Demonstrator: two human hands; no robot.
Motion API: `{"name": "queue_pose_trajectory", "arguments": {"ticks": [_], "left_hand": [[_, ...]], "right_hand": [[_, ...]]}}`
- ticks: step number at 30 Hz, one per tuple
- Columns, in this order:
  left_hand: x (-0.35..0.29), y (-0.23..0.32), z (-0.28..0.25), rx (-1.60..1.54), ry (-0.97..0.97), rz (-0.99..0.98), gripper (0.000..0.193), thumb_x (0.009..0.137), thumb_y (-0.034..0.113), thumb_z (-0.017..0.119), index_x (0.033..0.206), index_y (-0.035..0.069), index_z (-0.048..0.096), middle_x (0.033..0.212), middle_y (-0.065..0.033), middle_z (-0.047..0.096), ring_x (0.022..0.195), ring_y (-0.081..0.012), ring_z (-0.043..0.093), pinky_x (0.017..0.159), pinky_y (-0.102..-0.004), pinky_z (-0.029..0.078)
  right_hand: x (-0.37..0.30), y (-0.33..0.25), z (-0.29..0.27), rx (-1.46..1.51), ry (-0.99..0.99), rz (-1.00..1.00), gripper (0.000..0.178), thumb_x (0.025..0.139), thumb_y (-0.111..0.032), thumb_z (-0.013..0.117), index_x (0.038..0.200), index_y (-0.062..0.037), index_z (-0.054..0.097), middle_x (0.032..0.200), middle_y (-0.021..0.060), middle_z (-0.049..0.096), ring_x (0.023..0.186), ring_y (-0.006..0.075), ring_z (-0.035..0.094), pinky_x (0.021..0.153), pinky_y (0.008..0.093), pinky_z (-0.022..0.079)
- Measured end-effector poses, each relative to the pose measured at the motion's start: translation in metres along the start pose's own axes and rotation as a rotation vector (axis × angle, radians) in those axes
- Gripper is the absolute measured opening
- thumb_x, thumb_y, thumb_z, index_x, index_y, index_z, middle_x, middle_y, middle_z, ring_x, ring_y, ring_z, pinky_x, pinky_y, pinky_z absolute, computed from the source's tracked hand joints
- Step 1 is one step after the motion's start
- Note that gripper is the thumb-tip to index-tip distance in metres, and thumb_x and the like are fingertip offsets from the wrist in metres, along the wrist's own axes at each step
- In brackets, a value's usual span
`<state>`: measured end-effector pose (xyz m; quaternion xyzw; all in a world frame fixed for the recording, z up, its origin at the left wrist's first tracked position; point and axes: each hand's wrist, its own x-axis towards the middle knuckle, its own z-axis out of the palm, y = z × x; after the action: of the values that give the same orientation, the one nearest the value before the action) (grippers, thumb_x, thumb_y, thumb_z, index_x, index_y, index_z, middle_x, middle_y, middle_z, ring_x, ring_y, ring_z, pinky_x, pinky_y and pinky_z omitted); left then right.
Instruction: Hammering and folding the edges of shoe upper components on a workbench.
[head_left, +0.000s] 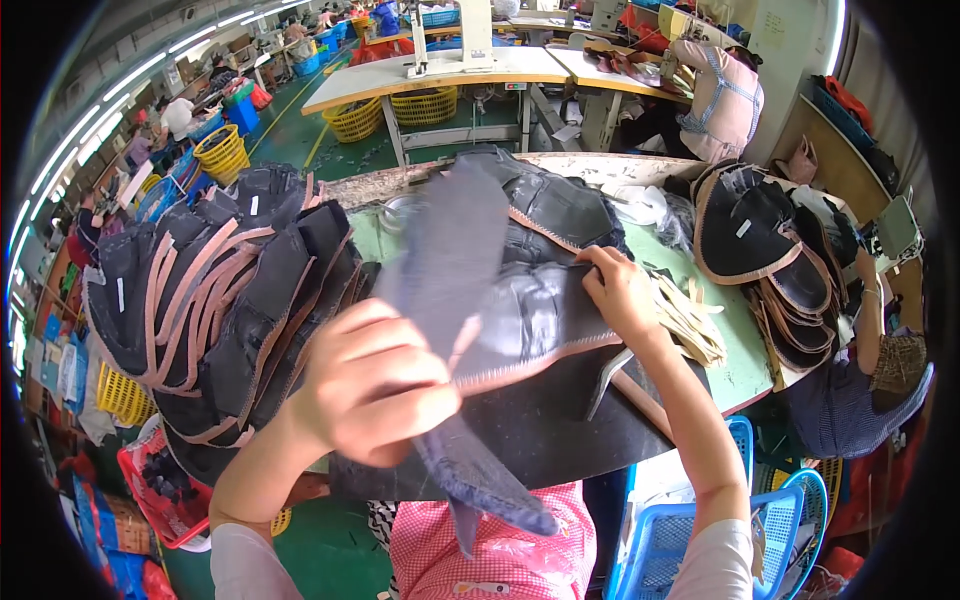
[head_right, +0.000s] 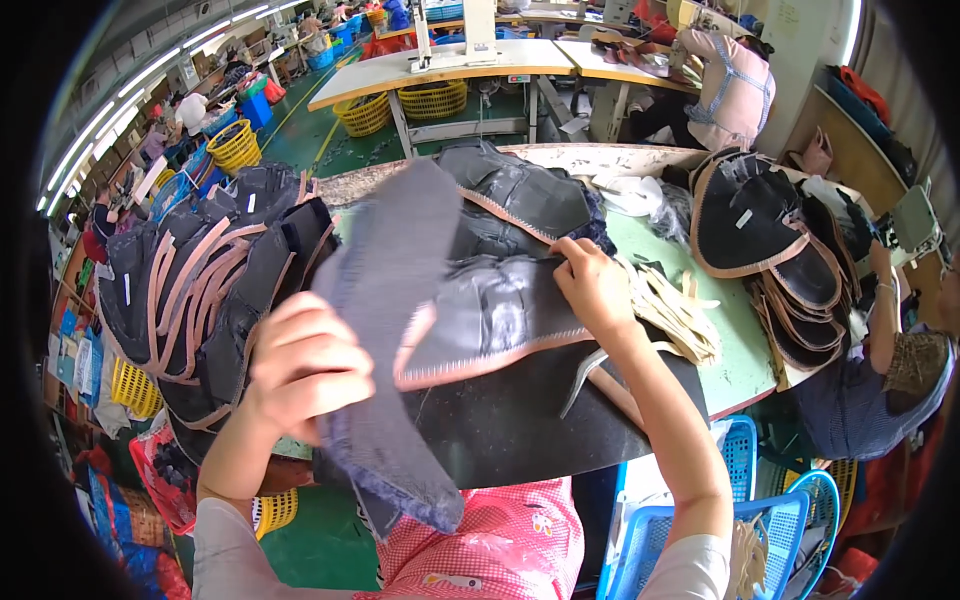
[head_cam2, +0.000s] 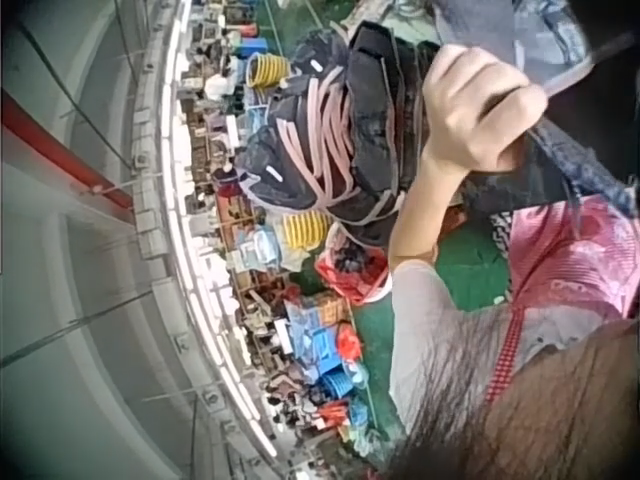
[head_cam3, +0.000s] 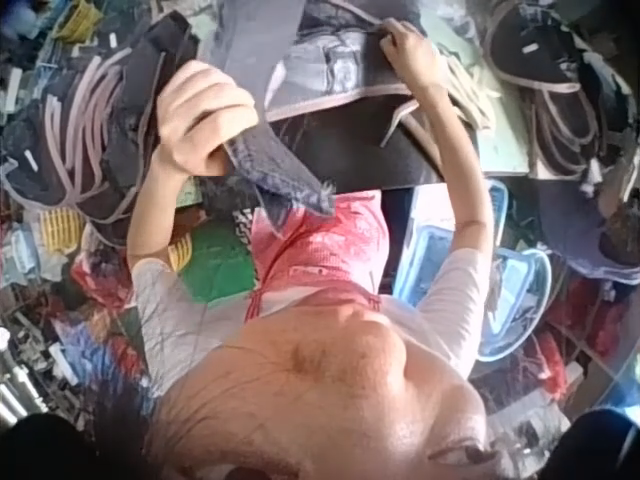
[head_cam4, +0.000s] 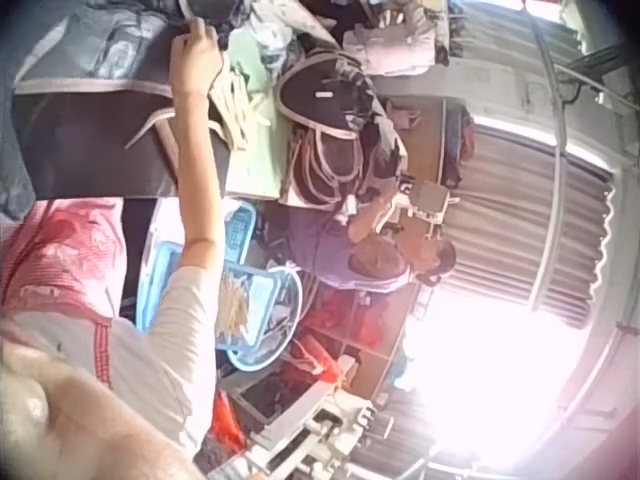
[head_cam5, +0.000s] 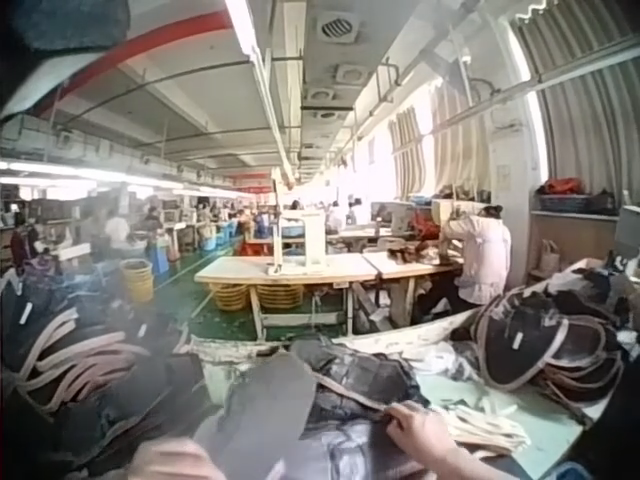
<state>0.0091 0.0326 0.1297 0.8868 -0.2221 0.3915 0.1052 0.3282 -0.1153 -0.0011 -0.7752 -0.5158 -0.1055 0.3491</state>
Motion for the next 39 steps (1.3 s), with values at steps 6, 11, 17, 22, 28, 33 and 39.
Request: {"name": "queue_pose_trajectory", "arguments": {"ticks": [6, 11, 17, 22, 28, 33, 39], "left_hand": [[-0.010, 0.027, -0.040, -0.083, -0.366, -0.599, 0.050, 0.068, 0.001, 0.060, 0.117, 0.005, 0.066, 0.086, -0.0178, 0.070, 0.074, -0.0409, 0.069, 0.068, -0.0502, 0.055], [-0.072, 0.025, 0.036, -0.341, -0.973, -0.960, 0.050, 0.088, 0.016, 0.056, 0.137, 0.009, 0.056, 0.088, -0.0261, 0.073, 0.083, -0.0471, 0.072, 0.074, -0.0564, 0.056], [-0.122, 0.034, 0.081, -0.591, -0.789, -0.992, 0.039, 0.107, 0.039, 0.062, 0.127, 0.007, 0.067, 0.101, -0.0233, 0.075, 0.089, -0.0381, 0.075, 0.077, -0.0445, 0.056], [-0.122, 0.041, 0.093, -0.924, -0.568, -1.000, 0.034, 0.112, 0.035, 0.054, 0.125, 0.006, 0.067, 0.096, -0.0175, 0.075, 0.083, -0.0350, 0.074, 0.077, -0.0424, 0.055], [-0.110, 0.061, 0.125, -0.768, -0.535, -0.933, 0.013, 0.107, 0.021, 0.061, 0.111, 0.009, 0.064, 0.085, -0.0158, 0.073, 0.073, -0.0365, 0.073, 0.065, -0.0450, 0.054], [-0.100, 0.070, 0.142, -0.624, -0.314, -0.897, 0.009, 0.100, 0.012, 0.069, 0.106, 0.007, 0.065, 0.095, -0.0116, 0.073, 0.080, -0.0328, 0.074, 0.068, -0.0411, 0.058], [-0.105, 0.059, 0.157, -0.210, -0.313, -0.658, 0.014, 0.086, 0.014, 0.080, 0.097, 0.016, 0.071, 0.099, 0.0000, 0.063, 0.099, -0.0241, 0.060, 0.085, -0.0383, 0.048]], "right_hand": [[-0.001, 0.015, -0.003, -0.140, 0.003, -0.053, 0.022, 0.092, -0.017, 0.065, 0.110, -0.0113, 0.074, 0.105, 0.0112, 0.071, 0.097, 0.0356, 0.069, 0.092, 0.0466, 0.055], [-0.005, 0.011, -0.012, -0.109, -0.037, -0.105, 0.019, 0.092, -0.018, 0.074, 0.108, -0.0081, 0.074, 0.110, 0.0128, 0.069, 0.102, 0.0349, 0.066, 0.097, 0.0462, 0.051], [-0.036, -0.018, -0.058, 0.025, 0.096, 0.232, 0.012, 0.095, -0.016, 0.074, 0.092, -0.0050, 0.072, 0.108, 0.0140, 0.071, 0.097, 0.0299, 0.069, 0.084, 0.0411, 0.054], [-0.110, -0.031, -0.094, -0.142, -0.485, 0.403, 0.027, 0.089, -0.017, 0.078, 0.106, -0.0039, 0.062, 0.104, 0.0180, 0.066, 0.097, 0.0334, 0.068, 0.086, 0.0438, 0.053], [-0.155, -0.024, -0.054, -0.087, -0.281, 0.218, 0.034, 0.088, -0.012, 0.079, 0.113, -0.0017, 0.058, 0.101, 0.0185, 0.062, 0.095, 0.0390, 0.063, 0.085, 0.0458, 0.052], [-0.145, -0.058, -0.074, 0.337, -0.368, 0.751, 0.017, 0.097, -0.011, 0.064, 0.107, -0.0004, 0.055, 0.084, 0.0148, 0.058, 0.076, 0.0222, 0.058, 0.069, 0.0410, 0.049], [-0.155, -0.119, -0.097, 0.403, -0.767, 0.480, 0.023, 0.101, -0.017, 0.071, 0.111, 0.0026, 0.063, 0.068, 0.0121, 0.058, 0.061, 0.0254, 0.067, 0.056, 0.0371, 0.049]]}}
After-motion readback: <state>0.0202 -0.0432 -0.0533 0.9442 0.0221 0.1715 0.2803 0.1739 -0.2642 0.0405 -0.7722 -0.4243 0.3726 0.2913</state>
